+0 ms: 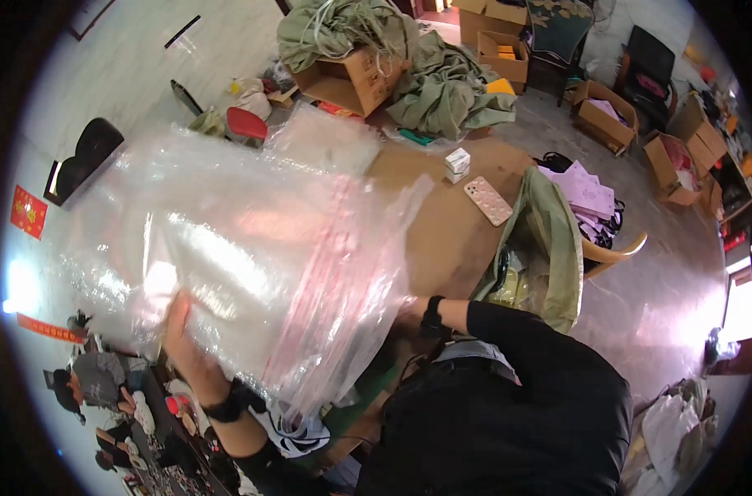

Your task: The person is inspecting and packing various pairs of clogs and sandals into plastic shipping bags at a packing station.

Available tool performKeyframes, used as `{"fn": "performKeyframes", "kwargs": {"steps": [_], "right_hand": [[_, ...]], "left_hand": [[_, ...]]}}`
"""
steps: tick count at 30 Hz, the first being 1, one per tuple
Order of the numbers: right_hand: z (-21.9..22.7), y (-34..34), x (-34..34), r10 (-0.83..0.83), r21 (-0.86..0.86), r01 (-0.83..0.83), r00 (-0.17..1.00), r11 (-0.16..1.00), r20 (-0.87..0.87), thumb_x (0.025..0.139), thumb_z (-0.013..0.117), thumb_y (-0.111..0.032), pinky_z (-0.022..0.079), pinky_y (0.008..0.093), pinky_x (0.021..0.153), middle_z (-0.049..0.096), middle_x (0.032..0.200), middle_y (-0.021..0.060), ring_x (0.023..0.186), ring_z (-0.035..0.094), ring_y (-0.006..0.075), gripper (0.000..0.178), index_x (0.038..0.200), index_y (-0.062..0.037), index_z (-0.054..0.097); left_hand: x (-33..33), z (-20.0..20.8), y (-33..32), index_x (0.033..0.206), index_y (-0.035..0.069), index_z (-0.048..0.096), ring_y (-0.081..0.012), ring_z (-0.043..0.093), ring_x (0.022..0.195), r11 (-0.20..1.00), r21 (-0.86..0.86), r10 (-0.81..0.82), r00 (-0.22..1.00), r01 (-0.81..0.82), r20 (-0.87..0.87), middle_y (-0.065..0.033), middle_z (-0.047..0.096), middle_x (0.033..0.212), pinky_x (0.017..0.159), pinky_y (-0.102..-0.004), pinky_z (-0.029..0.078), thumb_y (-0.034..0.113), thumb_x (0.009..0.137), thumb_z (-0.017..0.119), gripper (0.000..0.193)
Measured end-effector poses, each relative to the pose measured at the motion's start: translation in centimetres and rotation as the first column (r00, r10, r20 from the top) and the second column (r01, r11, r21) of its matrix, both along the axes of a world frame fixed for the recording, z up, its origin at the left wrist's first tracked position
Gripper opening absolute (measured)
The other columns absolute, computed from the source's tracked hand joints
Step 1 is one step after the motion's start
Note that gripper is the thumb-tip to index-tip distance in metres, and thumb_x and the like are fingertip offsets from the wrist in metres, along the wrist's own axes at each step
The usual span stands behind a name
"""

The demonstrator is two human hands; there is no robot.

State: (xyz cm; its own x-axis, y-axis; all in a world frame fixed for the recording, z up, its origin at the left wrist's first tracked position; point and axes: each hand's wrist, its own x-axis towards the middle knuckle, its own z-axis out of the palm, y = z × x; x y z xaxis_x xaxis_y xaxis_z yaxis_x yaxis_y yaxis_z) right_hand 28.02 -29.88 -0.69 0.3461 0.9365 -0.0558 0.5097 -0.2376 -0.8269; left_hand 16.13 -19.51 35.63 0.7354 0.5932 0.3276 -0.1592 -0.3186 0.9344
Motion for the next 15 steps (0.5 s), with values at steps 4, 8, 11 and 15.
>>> {"fn": "performKeyframes", "kwargs": {"steps": [4,8,11,15], "right_hand": [[-1.2,-8.0,6.0,-0.152,0.009,0.159,0.959,0.987,-0.241,0.067,0.062,-0.013,0.044,0.0379,0.079,0.057,0.104,0.0166,0.096,0.054,0.028,0.047,0.111,-0.0002,0.05],[-2.9,-14.1,9.5,-0.267,-0.022,0.291,0.843,0.957,-0.467,0.067,0.062,-0.014,0.044,0.0366,0.078,0.057,0.104,0.0156,0.095,0.055,0.0266,0.047,0.111,-0.0007,0.05],[-3.5,-17.9,14.1,-0.347,-0.058,0.398,0.709,0.915,-0.614,0.068,0.062,-0.015,0.045,0.0356,0.078,0.058,0.104,0.0149,0.094,0.055,0.0256,0.047,0.111,-0.0011,0.051],[-9.6,-28.7,8.2,-0.373,-0.134,0.456,0.486,0.88,-0.791,0.068,0.062,-0.015,0.045,0.0343,0.078,0.058,0.104,0.014,0.093,0.056,0.0242,0.047,0.112,-0.0016,0.052]], "left_hand": [[6.4,-3.2,0.7,0.102,-0.004,0.056,-0.0162,0.057,0.08,0.915,-0.402,0.026,0.999,-0.037,-0.033,-0.0088,0.059,0.093,0.07,-0.0249,0.045,0.023,0.084,0.051,0.033],[8.0,-9.5,0.4,0.1,-0.009,0.056,-0.0192,0.059,0.082,0.808,-0.583,-0.101,0.995,0.087,0.007,-0.0119,0.06,0.093,0.074,-0.029,0.046,0.011,0.079,0.056,0.029],[8.0,-18.4,1.1,0.099,-0.009,0.056,-0.0212,0.058,0.083,0.816,-0.575,-0.182,0.968,0.051,-0.174,-0.012,0.06,0.093,0.078,-0.0299,0.046,0.006,0.076,0.058,0.027],[5.5,-27.6,0.7,0.093,-0.007,0.059,-0.0234,0.06,0.08,0.605,-0.793,-0.384,0.846,-0.073,-0.371,-0.0128,0.061,0.09,0.072,-0.0326,0.049,0.005,0.074,0.06,0.022]]}}
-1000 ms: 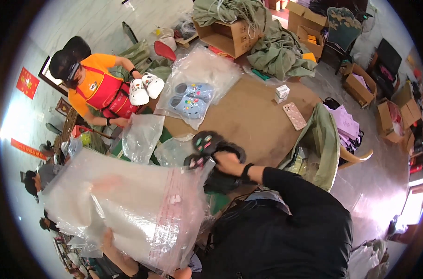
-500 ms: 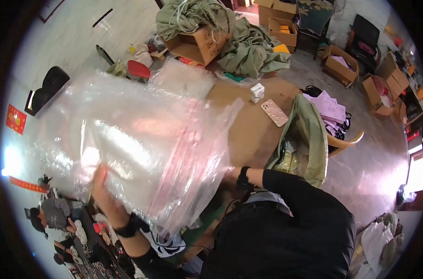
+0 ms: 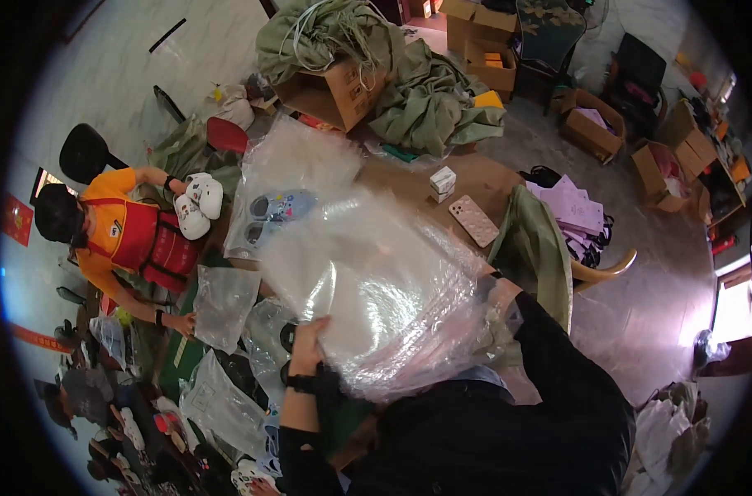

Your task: The person is inspecting and packing various pairs of clogs and sandals into plastic shipping bags at a packing station.

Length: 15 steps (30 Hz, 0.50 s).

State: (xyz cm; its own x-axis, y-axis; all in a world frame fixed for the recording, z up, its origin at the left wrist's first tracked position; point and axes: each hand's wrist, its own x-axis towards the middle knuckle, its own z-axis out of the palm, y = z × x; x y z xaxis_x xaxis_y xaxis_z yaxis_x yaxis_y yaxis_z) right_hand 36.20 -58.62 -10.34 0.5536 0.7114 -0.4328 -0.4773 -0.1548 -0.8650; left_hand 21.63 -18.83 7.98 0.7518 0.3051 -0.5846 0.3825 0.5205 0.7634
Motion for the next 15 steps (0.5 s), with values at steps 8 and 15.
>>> {"fn": "performKeyframes", "kwargs": {"steps": [8,15], "right_hand": [[3.3,7.9,3.9,-0.088,-0.091,0.076,0.988,0.993,-0.127,0.066,0.064,-0.016,0.045,0.0314,0.077,0.06,0.099,0.0119,0.087,0.057,0.0213,0.052,0.113,-0.0013,0.051],[7.5,8.4,6.6,-0.083,-0.3,0.181,0.947,0.937,0.311,0.062,0.065,-0.011,0.044,0.0291,0.074,0.06,0.087,0.0112,0.08,0.056,0.0196,0.046,0.104,0.0014,0.055]], "left_hand": [[1.9,-5.0,-2.8,0.094,-0.01,0.055,-0.0275,0.061,0.077,0.996,-0.093,-0.03,0.954,0.002,-0.3,-0.0145,0.061,0.088,0.072,-0.0374,0.05,0.003,0.074,0.058,0.025],[4.8,-5.9,-3.3,0.094,-0.009,0.055,-0.0279,0.06,0.079,1.0,-0.001,-0.006,0.993,0.006,-0.117,-0.0158,0.06,0.089,0.073,-0.0382,0.05,0.0,0.074,0.057,0.022]]}}
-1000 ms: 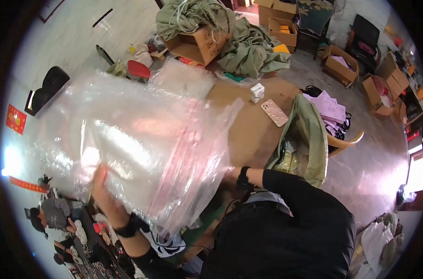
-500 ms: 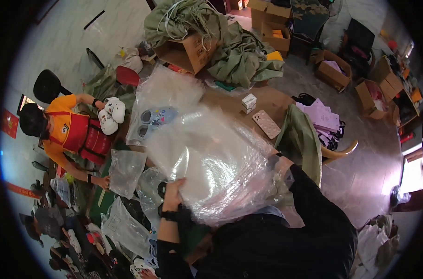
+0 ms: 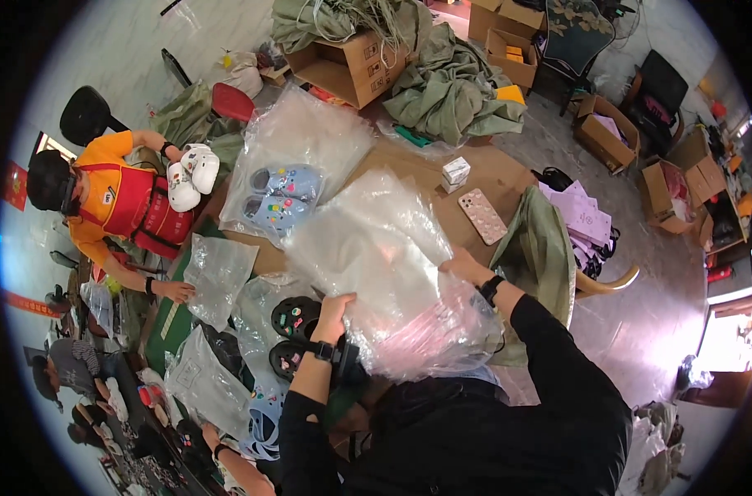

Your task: The person is inspecting and packing various pairs of clogs and sandals into plastic shipping bags at a packing station.

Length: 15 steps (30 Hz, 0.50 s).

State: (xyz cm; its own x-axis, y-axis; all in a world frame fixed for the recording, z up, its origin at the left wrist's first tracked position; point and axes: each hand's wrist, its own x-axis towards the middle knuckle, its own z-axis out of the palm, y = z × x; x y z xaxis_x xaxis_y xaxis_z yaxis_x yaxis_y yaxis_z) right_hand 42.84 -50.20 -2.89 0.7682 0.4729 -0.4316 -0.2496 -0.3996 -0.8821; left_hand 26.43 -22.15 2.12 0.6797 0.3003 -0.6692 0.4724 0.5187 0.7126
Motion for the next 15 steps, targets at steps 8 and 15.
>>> {"fn": "performKeyframes", "kwargs": {"steps": [8,15], "right_hand": [[-0.2,-2.0,8.0,0.151,-0.241,-0.048,0.89,0.969,0.429,0.063,0.069,-0.026,0.043,0.0356,0.08,0.057,0.1,0.021,0.094,0.056,0.0292,0.067,0.117,0.0037,0.042],[1.8,0.9,8.5,-0.214,-0.349,0.533,0.733,0.771,0.645,0.064,0.069,-0.039,0.038,0.0431,0.09,0.043,0.122,0.0226,0.112,0.043,0.0356,0.086,0.128,0.002,0.028]], "left_hand": [[6.4,-4.6,-2.7,0.098,-0.01,0.056,-0.0269,0.06,0.082,0.992,-0.117,0.041,0.998,-0.047,-0.056,-0.0153,0.061,0.092,0.074,-0.036,0.049,0.002,0.076,0.057,0.026],[3.9,-9.6,-1.9,0.103,-0.006,0.053,-0.0303,0.057,0.083,0.985,-0.148,0.082,0.994,-0.091,-0.067,-0.0163,0.057,0.096,0.072,-0.042,0.048,0.0,0.074,0.058,0.03]]}}
